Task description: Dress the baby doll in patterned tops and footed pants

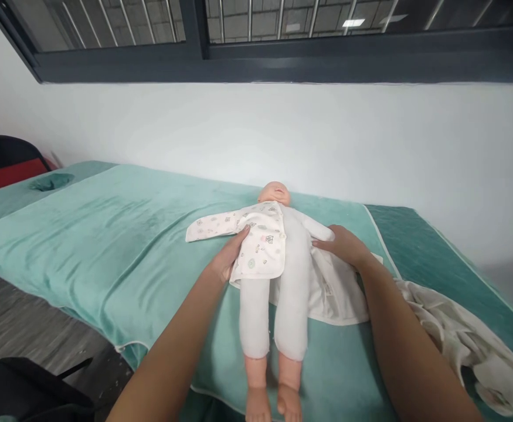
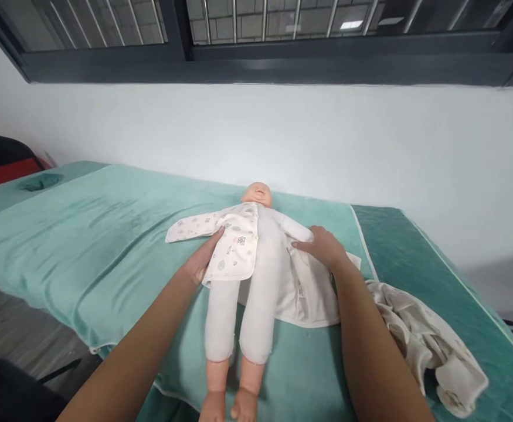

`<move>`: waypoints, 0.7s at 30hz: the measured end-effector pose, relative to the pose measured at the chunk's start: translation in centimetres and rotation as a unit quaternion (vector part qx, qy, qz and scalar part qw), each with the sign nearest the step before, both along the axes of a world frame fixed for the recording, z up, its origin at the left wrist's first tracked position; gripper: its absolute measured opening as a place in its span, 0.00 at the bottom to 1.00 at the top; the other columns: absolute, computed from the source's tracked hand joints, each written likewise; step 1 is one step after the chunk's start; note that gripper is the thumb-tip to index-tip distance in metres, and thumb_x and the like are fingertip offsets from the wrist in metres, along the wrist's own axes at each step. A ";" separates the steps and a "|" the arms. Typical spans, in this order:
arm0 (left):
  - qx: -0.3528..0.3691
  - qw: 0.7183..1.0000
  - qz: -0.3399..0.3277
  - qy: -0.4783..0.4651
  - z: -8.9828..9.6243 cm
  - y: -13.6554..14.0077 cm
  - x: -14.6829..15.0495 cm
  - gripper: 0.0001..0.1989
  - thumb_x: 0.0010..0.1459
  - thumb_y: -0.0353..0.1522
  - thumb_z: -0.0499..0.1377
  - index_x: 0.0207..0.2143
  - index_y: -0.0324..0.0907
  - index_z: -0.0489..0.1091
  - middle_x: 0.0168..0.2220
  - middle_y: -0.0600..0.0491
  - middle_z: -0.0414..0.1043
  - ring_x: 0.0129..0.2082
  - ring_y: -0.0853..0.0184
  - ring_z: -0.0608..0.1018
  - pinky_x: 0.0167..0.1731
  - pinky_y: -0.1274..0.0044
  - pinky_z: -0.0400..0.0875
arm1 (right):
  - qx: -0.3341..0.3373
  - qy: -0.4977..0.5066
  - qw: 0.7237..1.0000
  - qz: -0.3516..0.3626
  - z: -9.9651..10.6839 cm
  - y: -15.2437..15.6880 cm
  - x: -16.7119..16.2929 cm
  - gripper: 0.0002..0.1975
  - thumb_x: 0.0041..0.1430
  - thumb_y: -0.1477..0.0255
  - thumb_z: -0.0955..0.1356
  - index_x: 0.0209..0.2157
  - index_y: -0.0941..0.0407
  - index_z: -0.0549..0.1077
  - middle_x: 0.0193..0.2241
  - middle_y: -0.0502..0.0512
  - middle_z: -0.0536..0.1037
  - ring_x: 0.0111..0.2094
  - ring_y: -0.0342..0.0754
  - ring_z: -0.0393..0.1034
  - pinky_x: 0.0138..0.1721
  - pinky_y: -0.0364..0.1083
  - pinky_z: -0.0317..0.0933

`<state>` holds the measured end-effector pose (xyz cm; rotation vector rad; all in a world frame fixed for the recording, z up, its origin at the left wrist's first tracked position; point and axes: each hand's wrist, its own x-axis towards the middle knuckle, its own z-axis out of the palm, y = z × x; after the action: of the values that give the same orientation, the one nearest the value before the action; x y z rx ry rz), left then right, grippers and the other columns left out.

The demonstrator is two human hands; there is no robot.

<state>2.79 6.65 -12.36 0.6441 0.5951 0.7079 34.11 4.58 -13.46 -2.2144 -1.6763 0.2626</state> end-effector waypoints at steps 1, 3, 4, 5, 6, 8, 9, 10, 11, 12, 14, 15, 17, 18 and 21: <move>0.000 1.000 0.008 0.005 0.1 0.0 0.2 0.28 0.60 0.45 0.59 0.58 0.38 0.67 0.50 0.42 0.77 0.50 0.56 0.80 0.54 0.66 0.73 | -0.015 -0.004 1.000 0.008 0.0 0.2 0.1 0.23 0.53 0.52 0.70 0.42 0.56 0.74 0.43 0.61 0.78 0.41 0.55 0.73 0.34 0.45 0.59; 0.001 1.000 0.019 0.013 0.4 -0.1 0.3 0.27 0.60 0.43 0.60 0.58 0.39 0.67 0.50 0.43 0.77 0.50 0.57 0.80 0.54 0.66 0.73 | -0.029 -0.028 0.999 0.004 0.2 0.3 0.1 0.19 0.57 0.56 0.68 0.42 0.56 0.73 0.44 0.63 0.77 0.42 0.56 0.72 0.34 0.46 0.58; 0.002 1.000 0.021 0.016 0.6 -0.1 0.4 0.26 0.61 0.43 0.59 0.58 0.39 0.67 0.51 0.43 0.77 0.50 0.57 0.80 0.54 0.67 0.73 | -0.025 -0.047 0.999 -0.008 0.4 0.4 -0.1 0.17 0.59 0.58 0.67 0.42 0.56 0.72 0.45 0.63 0.77 0.43 0.56 0.72 0.34 0.46 0.58; 0.001 1.000 0.021 0.016 0.8 0.0 0.4 0.26 0.61 0.42 0.59 0.58 0.39 0.67 0.51 0.43 0.77 0.50 0.57 0.80 0.54 0.67 0.73 | -0.023 -0.063 0.998 -0.021 0.6 0.4 -0.2 0.16 0.59 0.59 0.66 0.42 0.55 0.72 0.45 0.63 0.77 0.43 0.56 0.72 0.34 0.47 0.57; 0.000 1.000 0.021 0.014 0.9 0.0 0.4 0.25 0.62 0.42 0.58 0.58 0.39 0.67 0.51 0.43 0.77 0.50 0.57 0.80 0.54 0.67 0.73 | -0.023 -0.074 0.997 -0.030 1.0 0.4 -0.3 0.15 0.60 0.59 0.65 0.42 0.55 0.72 0.45 0.62 0.77 0.42 0.56 0.72 0.33 0.47 0.57; -0.003 1.000 0.023 0.009 1.2 0.4 0.6 0.25 0.62 0.42 0.57 0.57 0.38 0.68 0.50 0.43 0.78 0.50 0.57 0.80 0.54 0.67 0.73 | -0.025 -0.082 0.996 -0.036 2.1 0.4 -0.5 0.15 0.61 0.59 0.64 0.42 0.53 0.72 0.44 0.60 0.77 0.41 0.56 0.72 0.33 0.47 0.56; -0.003 1.000 0.028 0.006 1.2 0.6 0.7 0.25 0.62 0.42 0.57 0.57 0.38 0.68 0.49 0.44 0.78 0.49 0.57 0.80 0.53 0.67 0.74 | -0.024 -0.086 0.995 -0.035 2.8 0.5 -0.5 0.15 0.61 0.58 0.63 0.42 0.53 0.72 0.43 0.60 0.78 0.41 0.56 0.72 0.33 0.47 0.56; -0.002 0.999 0.035 0.001 1.3 0.9 1.0 0.25 0.62 0.43 0.58 0.57 0.38 0.68 0.49 0.44 0.79 0.49 0.57 0.80 0.53 0.68 0.74 | -0.020 -0.093 0.995 -0.035 3.5 0.7 -0.4 0.15 0.62 0.58 0.63 0.42 0.53 0.72 0.42 0.60 0.78 0.40 0.56 0.72 0.33 0.47 0.56; -0.001 0.999 0.043 -0.004 1.2 1.3 1.3 0.25 0.61 0.43 0.58 0.57 0.38 0.68 0.48 0.44 0.79 0.48 0.57 0.81 0.52 0.68 0.75 | -0.016 -0.100 0.994 -0.036 4.2 0.9 -0.3 0.15 0.61 0.58 0.63 0.42 0.53 0.72 0.41 0.60 0.78 0.40 0.56 0.72 0.33 0.48 0.56; 0.001 0.999 0.050 -0.009 1.2 1.7 1.6 0.25 0.61 0.42 0.59 0.57 0.39 0.68 0.48 0.45 0.79 0.48 0.58 0.81 0.52 0.68 0.75 | -0.013 -0.108 0.993 -0.040 4.8 1.3 -0.1 0.15 0.61 0.59 0.63 0.42 0.53 0.72 0.41 0.60 0.78 0.39 0.56 0.72 0.33 0.48 0.55; 0.002 0.998 0.061 -0.016 0.9 2.4 2.1 0.25 0.60 0.41 0.60 0.56 0.38 0.68 0.47 0.45 0.79 0.46 0.58 0.81 0.52 0.69 0.75 | -0.011 -0.122 0.991 -0.049 5.6 2.1 0.3 0.15 0.61 0.58 0.63 0.41 0.53 0.71 0.41 0.62 0.78 0.39 0.58 0.72 0.32 0.48 0.55; 0.000 0.998 0.062 -0.019 0.7 2.8 2.3 0.25 0.60 0.41 0.61 0.56 0.38 0.68 0.46 0.44 0.80 0.46 0.58 0.82 0.52 0.69 0.75 | -0.013 -0.127 0.991 -0.050 5.7 2.5 0.5 0.16 0.61 0.57 0.63 0.41 0.54 0.71 0.41 0.62 0.78 0.39 0.58 0.72 0.31 0.48 0.55; -0.005 0.998 0.060 -0.024 0.3 3.3 2.5 0.24 0.60 0.40 0.61 0.56 0.37 0.68 0.46 0.44 0.80 0.45 0.58 0.82 0.52 0.69 0.75 | -0.017 -0.135 0.990 -0.044 5.4 3.3 0.6 0.16 0.62 0.57 0.62 0.41 0.54 0.71 0.42 0.63 0.78 0.40 0.59 0.72 0.31 0.48 0.55; -0.005 0.998 0.061 -0.025 0.1 3.5 2.5 0.24 0.60 0.39 0.61 0.56 0.37 0.68 0.46 0.44 0.80 0.44 0.59 0.82 0.52 0.69 0.75 | -0.020 -0.141 0.989 -0.042 5.0 3.7 0.7 0.16 0.62 0.58 0.61 0.41 0.54 0.71 0.42 0.63 0.78 0.40 0.59 0.73 0.32 0.48 0.55; 0.008 0.998 0.059 -0.028 -0.1 3.5 2.3 0.24 0.62 0.39 0.59 0.57 0.37 0.68 0.47 0.44 0.79 0.46 0.59 0.82 0.52 0.69 0.75 | -0.030 -0.158 0.986 -0.035 3.4 4.2 0.6 0.12 0.63 0.63 0.62 0.41 0.56 0.71 0.40 0.63 0.78 0.40 0.59 0.73 0.35 0.49 0.57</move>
<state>5.11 10.11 -12.45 0.6057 0.5795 0.8395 34.69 8.82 -10.03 -2.4579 -1.7606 -0.0617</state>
